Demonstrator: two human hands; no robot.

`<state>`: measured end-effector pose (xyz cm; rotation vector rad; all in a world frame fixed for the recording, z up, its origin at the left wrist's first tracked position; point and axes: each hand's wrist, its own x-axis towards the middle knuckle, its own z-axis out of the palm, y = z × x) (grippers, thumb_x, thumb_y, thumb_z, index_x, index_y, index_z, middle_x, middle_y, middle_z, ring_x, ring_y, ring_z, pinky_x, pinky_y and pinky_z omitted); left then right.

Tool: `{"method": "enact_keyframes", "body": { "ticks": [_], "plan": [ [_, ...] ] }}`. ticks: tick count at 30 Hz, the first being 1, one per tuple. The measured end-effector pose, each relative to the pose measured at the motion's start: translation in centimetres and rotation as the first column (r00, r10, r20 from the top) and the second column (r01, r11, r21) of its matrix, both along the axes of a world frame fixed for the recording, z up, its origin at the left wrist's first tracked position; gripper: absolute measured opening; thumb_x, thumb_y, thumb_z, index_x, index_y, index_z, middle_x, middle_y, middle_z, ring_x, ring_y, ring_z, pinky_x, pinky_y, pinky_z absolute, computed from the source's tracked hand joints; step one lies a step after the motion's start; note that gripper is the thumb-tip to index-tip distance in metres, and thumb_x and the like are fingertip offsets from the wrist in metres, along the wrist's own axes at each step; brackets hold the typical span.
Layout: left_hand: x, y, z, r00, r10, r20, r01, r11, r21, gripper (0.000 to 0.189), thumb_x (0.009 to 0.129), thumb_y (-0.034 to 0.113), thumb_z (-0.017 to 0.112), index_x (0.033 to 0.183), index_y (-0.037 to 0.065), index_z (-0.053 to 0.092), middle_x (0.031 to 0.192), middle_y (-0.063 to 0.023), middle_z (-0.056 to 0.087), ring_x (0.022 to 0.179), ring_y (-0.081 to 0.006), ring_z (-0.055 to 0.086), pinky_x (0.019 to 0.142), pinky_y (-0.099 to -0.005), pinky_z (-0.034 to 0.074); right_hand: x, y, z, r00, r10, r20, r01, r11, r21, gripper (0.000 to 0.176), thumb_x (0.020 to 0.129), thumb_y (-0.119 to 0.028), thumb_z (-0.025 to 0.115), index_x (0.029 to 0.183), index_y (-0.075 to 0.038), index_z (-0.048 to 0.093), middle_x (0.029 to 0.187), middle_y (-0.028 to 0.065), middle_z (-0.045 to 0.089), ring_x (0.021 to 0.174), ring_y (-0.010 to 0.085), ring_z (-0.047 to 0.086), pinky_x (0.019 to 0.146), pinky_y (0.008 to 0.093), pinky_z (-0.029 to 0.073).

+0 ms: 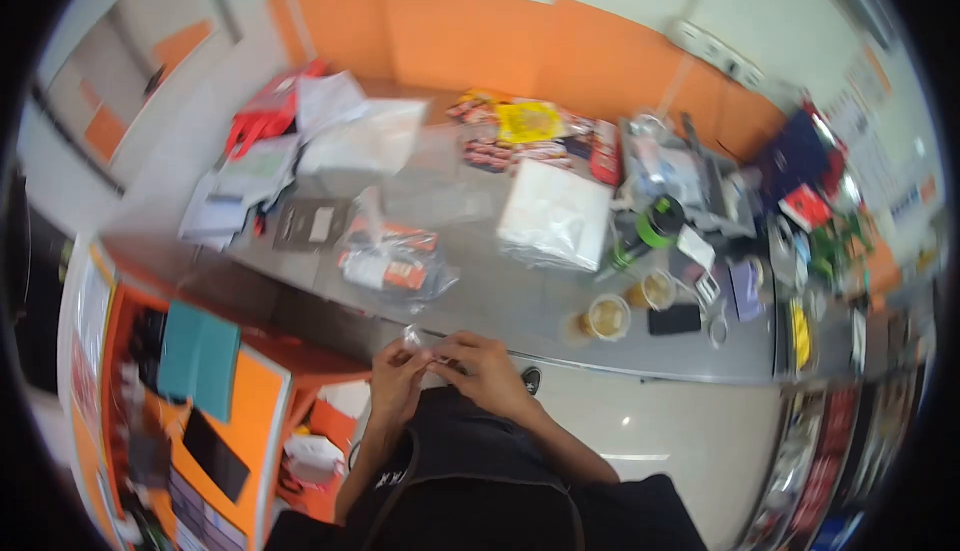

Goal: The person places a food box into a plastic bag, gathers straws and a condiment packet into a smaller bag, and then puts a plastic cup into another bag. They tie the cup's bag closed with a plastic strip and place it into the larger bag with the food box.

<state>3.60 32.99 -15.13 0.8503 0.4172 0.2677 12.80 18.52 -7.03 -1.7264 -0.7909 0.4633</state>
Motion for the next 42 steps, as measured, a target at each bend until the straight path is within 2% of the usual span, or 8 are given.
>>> {"method": "enact_keyframes", "body": {
  "ticks": [6, 10, 19, 26, 29, 32, 38, 42],
  "plan": [
    [0.5, -0.1, 0.2, 0.995, -0.092, -0.048, 0.090, 0.995, -0.030, 0.014, 0.090, -0.003, 0.069, 0.103, -0.006, 0.067, 0.100, -0.0132, 0.072, 0.093, -0.0194, 0.069, 0.090, -0.0324, 0.056, 1.5, -1.8, -3.1, 0.993, -0.079, 0.084, 0.073, 0.995, 0.069, 0.014, 0.085, -0.008, 0.074, 0.098, 0.000, 0.074, 0.099, 0.0139, 0.071, 0.084, 0.0299, 0.069, 0.076, 0.0362, 0.054],
    [1.8, -0.6, -0.1, 0.990, -0.134, -0.044, 0.139, 0.974, 0.178, 0.013, 0.087, -0.005, 0.069, 0.100, -0.007, 0.069, 0.100, -0.0148, 0.072, 0.088, -0.0177, 0.069, 0.083, -0.0286, 0.054, 0.6, -2.3, -3.9, 0.956, -0.189, 0.226, 0.171, 0.981, 0.097, 0.013, 0.086, -0.007, 0.070, 0.095, 0.001, 0.074, 0.091, 0.0161, 0.068, 0.080, 0.0334, 0.068, 0.072, 0.0398, 0.054],
    [2.7, -0.9, -1.3, 0.988, 0.123, -0.096, -0.069, 0.895, 0.441, 0.006, 0.089, -0.003, 0.067, 0.095, -0.003, 0.064, 0.089, -0.0084, 0.067, 0.084, -0.0143, 0.065, 0.079, -0.0259, 0.054, -0.3, -1.9, -6.9, 0.772, -0.612, 0.171, 0.598, 0.791, 0.130, 0.011, 0.085, -0.002, 0.067, 0.094, 0.003, 0.064, 0.090, 0.0159, 0.064, 0.072, 0.0320, 0.067, 0.067, 0.0394, 0.054],
    [3.6, 1.1, -0.2, 0.974, -0.178, -0.140, 0.221, 0.881, 0.418, 0.013, 0.087, -0.007, 0.065, 0.089, 0.002, 0.056, 0.085, -0.0030, 0.061, 0.079, -0.0101, 0.060, 0.073, -0.0249, 0.050, -0.5, -0.6, -6.3, 0.899, -0.318, 0.301, 0.310, 0.948, 0.076, 0.026, 0.080, 0.000, 0.069, 0.104, 0.001, 0.060, 0.098, 0.0161, 0.063, 0.085, 0.0327, 0.067, 0.074, 0.0407, 0.054],
    [2.7, 3.0, -4.4, 0.996, -0.083, -0.032, 0.082, 0.719, 0.690, 0.013, 0.089, -0.005, 0.065, 0.088, 0.002, 0.055, 0.084, -0.0018, 0.060, 0.080, -0.0091, 0.059, 0.075, -0.0243, 0.050, 0.4, -0.6, -7.8, 0.854, -0.295, 0.428, 0.330, 0.944, -0.008, 0.030, 0.077, 0.000, 0.068, 0.106, 0.001, 0.059, 0.096, 0.0172, 0.060, 0.089, 0.0369, 0.064, 0.076, 0.0444, 0.053],
    [3.2, 1.1, -2.0, 0.996, 0.091, 0.012, -0.074, 0.722, 0.688, 0.011, 0.090, -0.003, 0.066, 0.096, 0.000, 0.057, 0.087, -0.0021, 0.060, 0.084, -0.0100, 0.060, 0.077, -0.0242, 0.049, 1.2, -0.6, -7.1, 0.840, -0.332, 0.430, 0.387, 0.921, -0.045, 0.030, 0.078, 0.001, 0.066, 0.107, 0.001, 0.058, 0.095, 0.0180, 0.058, 0.087, 0.0377, 0.063, 0.076, 0.0443, 0.053],
    [3.7, 1.8, -1.2, 0.998, -0.022, -0.063, 0.049, 0.878, 0.477, 0.018, 0.090, -0.006, 0.064, 0.107, -0.001, 0.061, 0.096, -0.0027, 0.061, 0.091, -0.0101, 0.060, 0.082, -0.0247, 0.048, 1.2, 2.4, -5.5, 0.955, -0.257, -0.150, 0.268, 0.962, 0.056, 0.033, 0.078, 0.008, 0.064, 0.109, 0.001, 0.058, 0.094, 0.0159, 0.058, 0.081, 0.0333, 0.065, 0.072, 0.0414, 0.053],
    [3.1, 3.2, -2.9, 0.995, 0.069, -0.077, -0.011, 0.816, 0.578, 0.018, 0.089, -0.005, 0.064, 0.107, -0.001, 0.064, 0.097, -0.0040, 0.062, 0.090, -0.0101, 0.059, 0.080, -0.0255, 0.048, 2.7, 2.1, -5.4, 0.981, -0.147, 0.125, 0.153, 0.987, -0.046, 0.032, 0.076, 0.009, 0.064, 0.106, 0.001, 0.060, 0.092, 0.0148, 0.058, 0.080, 0.0307, 0.064, 0.071, 0.0389, 0.052]
  ]
}}
